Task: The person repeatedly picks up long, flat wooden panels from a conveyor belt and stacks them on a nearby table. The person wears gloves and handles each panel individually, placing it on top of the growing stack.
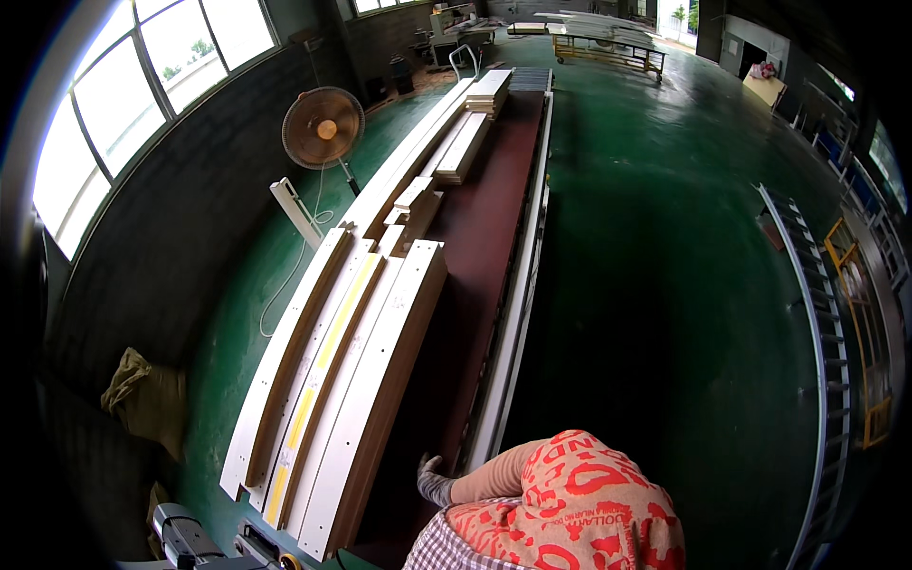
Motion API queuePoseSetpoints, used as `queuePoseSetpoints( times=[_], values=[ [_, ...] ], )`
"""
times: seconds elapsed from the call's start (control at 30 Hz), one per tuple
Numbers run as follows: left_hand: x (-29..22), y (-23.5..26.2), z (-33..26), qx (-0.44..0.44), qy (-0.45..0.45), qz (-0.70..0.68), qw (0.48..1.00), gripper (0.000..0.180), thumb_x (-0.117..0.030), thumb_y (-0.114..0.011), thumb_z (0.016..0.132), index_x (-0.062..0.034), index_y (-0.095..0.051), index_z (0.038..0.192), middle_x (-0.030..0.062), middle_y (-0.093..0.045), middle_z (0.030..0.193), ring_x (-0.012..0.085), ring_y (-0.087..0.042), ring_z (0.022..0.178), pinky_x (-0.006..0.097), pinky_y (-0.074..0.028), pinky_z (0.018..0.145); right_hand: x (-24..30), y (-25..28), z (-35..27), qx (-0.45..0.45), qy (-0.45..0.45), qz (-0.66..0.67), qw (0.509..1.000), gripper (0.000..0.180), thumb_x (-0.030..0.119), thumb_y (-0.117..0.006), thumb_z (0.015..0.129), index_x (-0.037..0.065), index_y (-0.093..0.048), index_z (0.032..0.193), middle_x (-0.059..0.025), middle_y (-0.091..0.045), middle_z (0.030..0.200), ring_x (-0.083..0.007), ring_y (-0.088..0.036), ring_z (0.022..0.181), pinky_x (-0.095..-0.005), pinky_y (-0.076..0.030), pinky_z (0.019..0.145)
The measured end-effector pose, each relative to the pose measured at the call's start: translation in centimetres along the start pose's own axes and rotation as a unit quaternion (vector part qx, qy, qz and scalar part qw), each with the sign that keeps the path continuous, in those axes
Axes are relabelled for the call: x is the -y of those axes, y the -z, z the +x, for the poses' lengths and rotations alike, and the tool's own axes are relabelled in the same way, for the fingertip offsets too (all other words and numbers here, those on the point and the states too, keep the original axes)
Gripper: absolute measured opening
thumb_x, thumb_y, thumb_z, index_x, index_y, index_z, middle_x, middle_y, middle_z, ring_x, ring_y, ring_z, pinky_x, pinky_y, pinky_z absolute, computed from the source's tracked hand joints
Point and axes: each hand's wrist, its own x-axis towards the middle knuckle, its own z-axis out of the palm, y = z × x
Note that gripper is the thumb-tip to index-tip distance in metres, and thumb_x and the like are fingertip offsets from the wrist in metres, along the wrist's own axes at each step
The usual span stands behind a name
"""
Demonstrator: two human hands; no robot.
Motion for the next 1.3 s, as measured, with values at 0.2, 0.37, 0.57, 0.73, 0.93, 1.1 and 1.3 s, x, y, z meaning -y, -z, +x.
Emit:
queuePoseSetpoints(
  times=[0.2, 0.37, 0.57, 0.73, 0.93, 1.1, 1.3],
  values=[
    [1.8, 0.6, -0.1, 0.019, -0.005, -0.004, 1.000, 0.024, -0.033, -0.054, 0.089, -0.0096, -0.057, 0.093, 0.0095, -0.062, 0.086, 0.0279, -0.060, 0.073, 0.042, -0.046, 0.066, -0.1, 0.7, -0.5, 0.009, -0.011, -0.039, 0.999, 0.043, 0.022, -0.060, 0.069, -0.006, -0.072, 0.098, -0.0297, -0.068, 0.097, -0.0462, -0.067, 0.086, -0.0513, -0.059, 0.054],
    [3.4, 0.9, -0.5, 0.032, -0.009, -0.010, 0.999, 0.026, -0.034, -0.055, 0.090, -0.0088, -0.058, 0.098, 0.0099, -0.063, 0.090, 0.0285, -0.061, 0.077, 0.042, -0.046, 0.070, 0.4, 0.9, 0.2, 0.044, -0.041, -0.025, 0.998, 0.039, 0.015, -0.065, 0.064, -0.004, -0.074, 0.096, -0.0274, -0.069, 0.098, -0.0466, -0.066, 0.090, -0.0514, -0.059, 0.055],
    [5.3, 0.7, -0.9, 0.047, -0.011, -0.018, 0.999, 0.030, -0.034, -0.055, 0.091, -0.0079, -0.058, 0.104, 0.0103, -0.064, 0.095, 0.0292, -0.062, 0.082, 0.043, -0.047, 0.074, 0.3, 1.7, 0.2, 0.088, -0.032, -0.022, 0.995, 0.037, 0.007, -0.068, 0.060, -0.003, -0.075, 0.095, -0.0281, -0.068, 0.102, -0.0469, -0.065, 0.091, -0.0526, -0.058, 0.057],
    [6.6, 0.5, -1.7, 0.059, -0.007, -0.025, 0.998, 0.033, -0.035, -0.055, 0.091, -0.0071, -0.059, 0.109, 0.0107, -0.064, 0.100, 0.0298, -0.062, 0.086, 0.043, -0.048, 0.078, 0.2, 2.2, 0.3, 0.113, -0.081, 0.059, 0.989, 0.037, 0.004, -0.068, 0.064, -0.002, -0.075, 0.100, -0.0296, -0.067, 0.108, -0.0465, -0.065, 0.093, -0.0546, -0.057, 0.060],
    [7.5, 0.7, -3.4, 0.067, 0.009, -0.034, 0.997, 0.037, -0.035, -0.056, 0.092, -0.0061, -0.059, 0.115, 0.0111, -0.065, 0.105, 0.0306, -0.063, 0.090, 0.043, -0.049, 0.082, 1.2, 2.2, 1.7, 0.194, -0.055, 0.035, 0.979, 0.034, 0.004, -0.068, 0.068, -0.002, -0.074, 0.101, -0.0231, -0.069, 0.105, -0.0431, -0.065, 0.092, -0.0551, -0.056, 0.065],
    [9.3, 1.1, -5.0, 0.065, 0.063, -0.068, 0.994, 0.040, -0.035, -0.056, 0.093, -0.0053, -0.059, 0.119, 0.0115, -0.066, 0.110, 0.0312, -0.064, 0.094, 0.043, -0.049, 0.085, 4.3, 5.3, 2.2, 0.114, -0.051, 0.140, 0.982, 0.023, 0.012, -0.068, 0.076, 0.005, -0.077, 0.095, -0.0149, -0.071, 0.095, -0.0362, -0.065, 0.085, -0.0596, -0.050, 0.063],
    [10.3, -2.0, -3.5, -0.048, 0.120, -0.146, 0.981, 0.033, -0.040, -0.058, 0.088, -0.0117, -0.070, 0.097, 0.0174, -0.070, 0.091, 0.0355, -0.067, 0.089, 0.047, -0.051, 0.078, 2.9, 9.2, 0.8, 0.236, 0.059, 0.258, 0.935, 0.060, 0.061, -0.066, 0.080, 0.015, -0.070, 0.119, -0.0101, -0.064, 0.128, -0.0336, -0.055, 0.124, -0.0521, -0.047, 0.091]
  ],
)
